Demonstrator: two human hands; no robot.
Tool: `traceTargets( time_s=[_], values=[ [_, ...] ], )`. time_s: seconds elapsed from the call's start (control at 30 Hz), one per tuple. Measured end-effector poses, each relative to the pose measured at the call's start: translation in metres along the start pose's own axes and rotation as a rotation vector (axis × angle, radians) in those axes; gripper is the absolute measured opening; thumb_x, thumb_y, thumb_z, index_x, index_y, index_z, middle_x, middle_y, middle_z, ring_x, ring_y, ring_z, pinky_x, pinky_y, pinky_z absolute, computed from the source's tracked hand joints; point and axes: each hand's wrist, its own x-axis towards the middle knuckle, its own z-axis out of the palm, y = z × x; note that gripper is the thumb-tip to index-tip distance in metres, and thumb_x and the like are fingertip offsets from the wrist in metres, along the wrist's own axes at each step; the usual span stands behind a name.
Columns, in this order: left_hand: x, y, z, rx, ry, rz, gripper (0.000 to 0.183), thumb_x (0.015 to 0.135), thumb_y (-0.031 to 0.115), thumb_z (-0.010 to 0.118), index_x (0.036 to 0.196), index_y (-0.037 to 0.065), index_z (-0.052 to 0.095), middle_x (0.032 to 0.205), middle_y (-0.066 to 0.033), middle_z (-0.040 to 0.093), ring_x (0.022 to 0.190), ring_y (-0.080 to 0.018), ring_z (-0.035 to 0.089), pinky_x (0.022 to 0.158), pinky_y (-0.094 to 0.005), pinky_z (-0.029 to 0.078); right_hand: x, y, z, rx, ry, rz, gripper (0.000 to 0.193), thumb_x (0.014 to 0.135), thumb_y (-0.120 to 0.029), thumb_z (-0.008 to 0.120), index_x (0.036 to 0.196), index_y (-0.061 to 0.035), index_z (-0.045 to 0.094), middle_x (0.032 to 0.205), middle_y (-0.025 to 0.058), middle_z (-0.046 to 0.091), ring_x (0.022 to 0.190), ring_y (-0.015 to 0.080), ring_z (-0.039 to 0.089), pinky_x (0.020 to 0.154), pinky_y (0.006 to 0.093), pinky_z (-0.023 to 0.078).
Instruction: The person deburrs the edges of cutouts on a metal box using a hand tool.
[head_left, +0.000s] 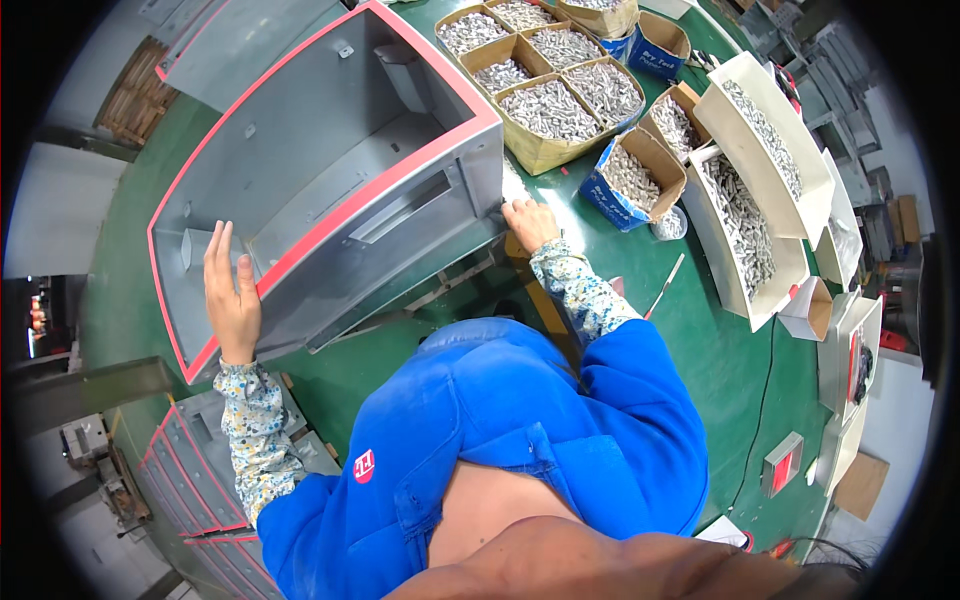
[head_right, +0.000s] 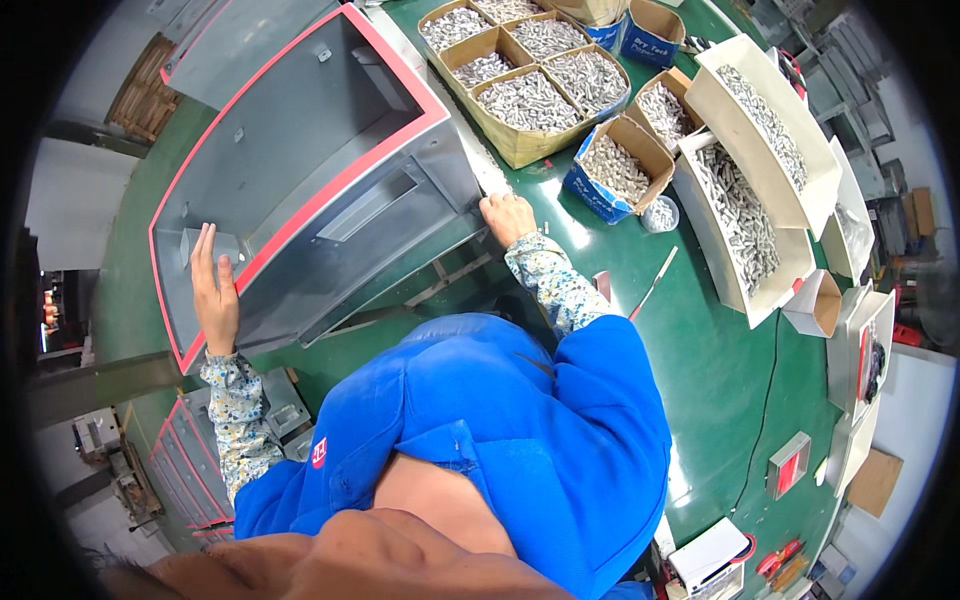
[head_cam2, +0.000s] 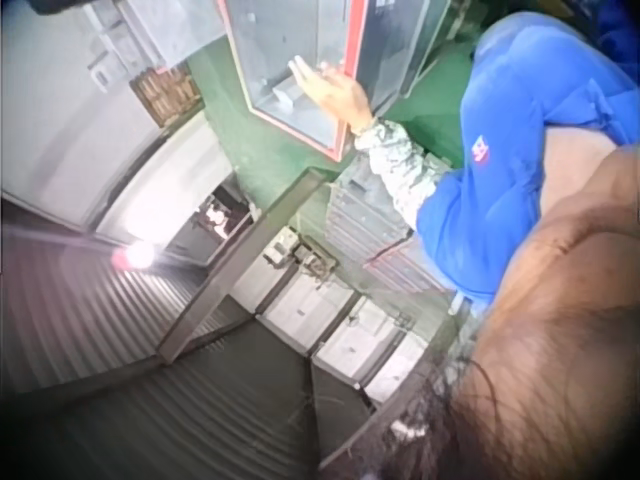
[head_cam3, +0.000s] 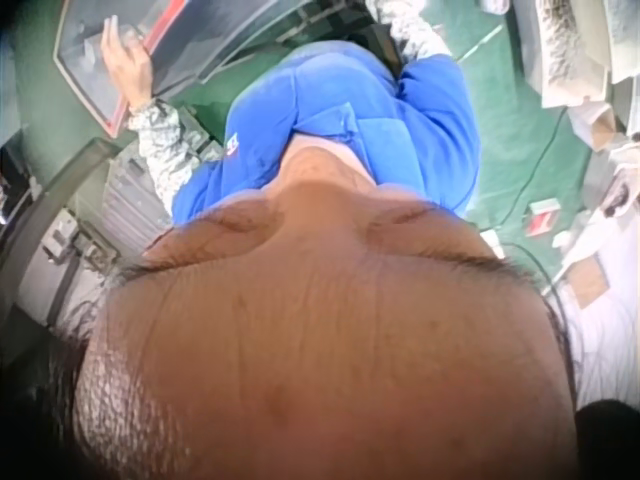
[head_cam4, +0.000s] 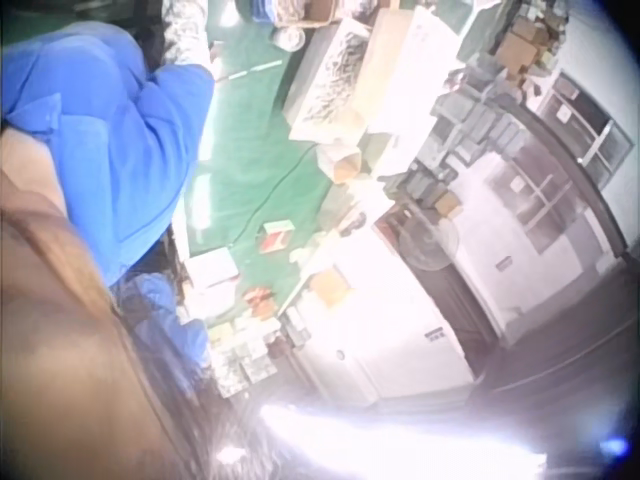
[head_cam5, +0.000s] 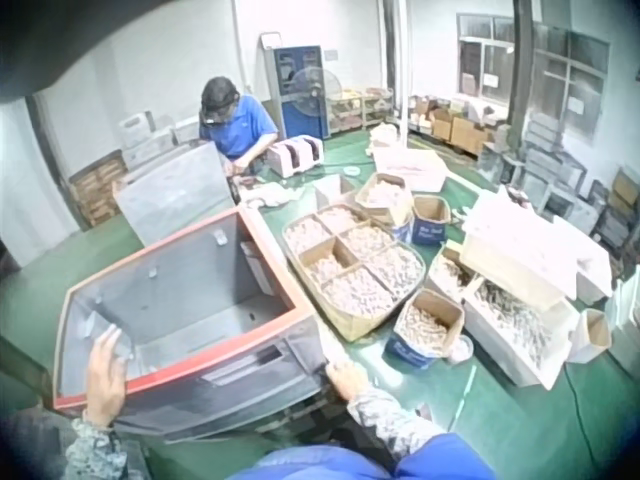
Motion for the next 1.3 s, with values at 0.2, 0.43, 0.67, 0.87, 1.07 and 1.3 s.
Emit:
traceTargets(
  time_s=[0.2, 0.43, 0.67, 0.87, 1.07, 1.3],
  values=[
    [-0.001, 0.000, -0.004, -0.001, 0.040, -0.010, 0.041, 0.093, 0.028, 0.038, 0.126, 0.004, 0.044, 0.129, -0.0150, 0.043, 0.118, -0.0305, 0.042, 0.097, -0.0370, 0.033, -0.013, -0.015, -0.069, 0.791, 0.095, 0.261, 0.023, 0.082, -0.026, 0.058, 0.094, -0.0057, 0.058, 0.071, 0.0118, 0.059, 0.066, 0.0216, 0.057, 0.060, 0.0326, 0.044],
    [0.001, 0.004, -0.003, 0.026, 0.037, -0.015, 0.041, 0.093, 0.029, 0.038, 0.126, 0.005, 0.044, 0.129, -0.0134, 0.044, 0.117, -0.0300, 0.043, 0.096, -0.0373, 0.034, 0.014, -0.036, -0.143, 1.347, 0.307, 0.170, 0.024, 0.089, -0.024, 0.052, 0.090, -0.0003, 0.054, 0.072, -0.0015, 0.050, 0.068, 0.0060, 0.042, 0.060, 0.0226, 0.037],
    [-0.001, 0.005, -0.005, 0.049, 0.068, -0.038, 0.041, 0.093, 0.029, 0.039, 0.126, 0.006, 0.044, 0.129, -0.0134, 0.044, 0.117, -0.0300, 0.043, 0.096, -0.0373, 0.034, -0.004, -0.034, -0.148, 1.488, 0.342, 0.367, 0.017, 0.084, -0.014, 0.059, 0.094, -0.0012, 0.057, 0.080, -0.0009, 0.057, 0.074, 0.0056, 0.051, 0.070, 0.0204, 0.042],
    [0.001, 0.006, -0.007, 0.125, 0.063, -0.025, 0.043, 0.092, 0.033, 0.039, 0.126, 0.007, 0.044, 0.129, -0.0119, 0.045, 0.117, -0.0298, 0.044, 0.096, -0.0371, 0.034, -0.011, -0.025, -0.129, 1.462, 0.345, 0.374, 0.028, 0.095, -0.024, 0.041, 0.101, -0.0017, 0.057, 0.066, -0.0046, 0.046, 0.057, 0.0029, 0.038, 0.052, 0.0192, 0.032],
    [-0.003, 0.002, -0.007, 0.099, -0.005, -0.033, 0.044, 0.092, 0.035, 0.039, 0.126, 0.008, 0.044, 0.129, -0.0117, 0.045, 0.116, -0.0308, 0.044, 0.097, -0.0375, 0.033, 0.043, -0.022, -0.118, 1.544, 0.395, 0.246, 0.035, 0.095, -0.020, 0.040, 0.121, 0.0012, 0.048, 0.111, 0.0077, 0.057, 0.102, 0.0141, 0.051, 0.091, 0.0279, 0.038],
    [-0.007, 0.002, -0.014, 0.058, 0.173, -0.004, 0.039, 0.091, 0.028, 0.043, 0.121, 0.004, 0.049, 0.123, -0.0150, 0.049, 0.110, -0.0327, 0.048, 0.094, -0.0384, 0.036, 0.043, -0.047, -0.099, 1.529, 0.459, 0.380, 0.036, 0.094, -0.027, 0.043, 0.115, 0.0007, 0.053, 0.101, 0.0012, 0.057, 0.089, 0.0072, 0.047, 0.078, 0.0228, 0.038]
  ],
)
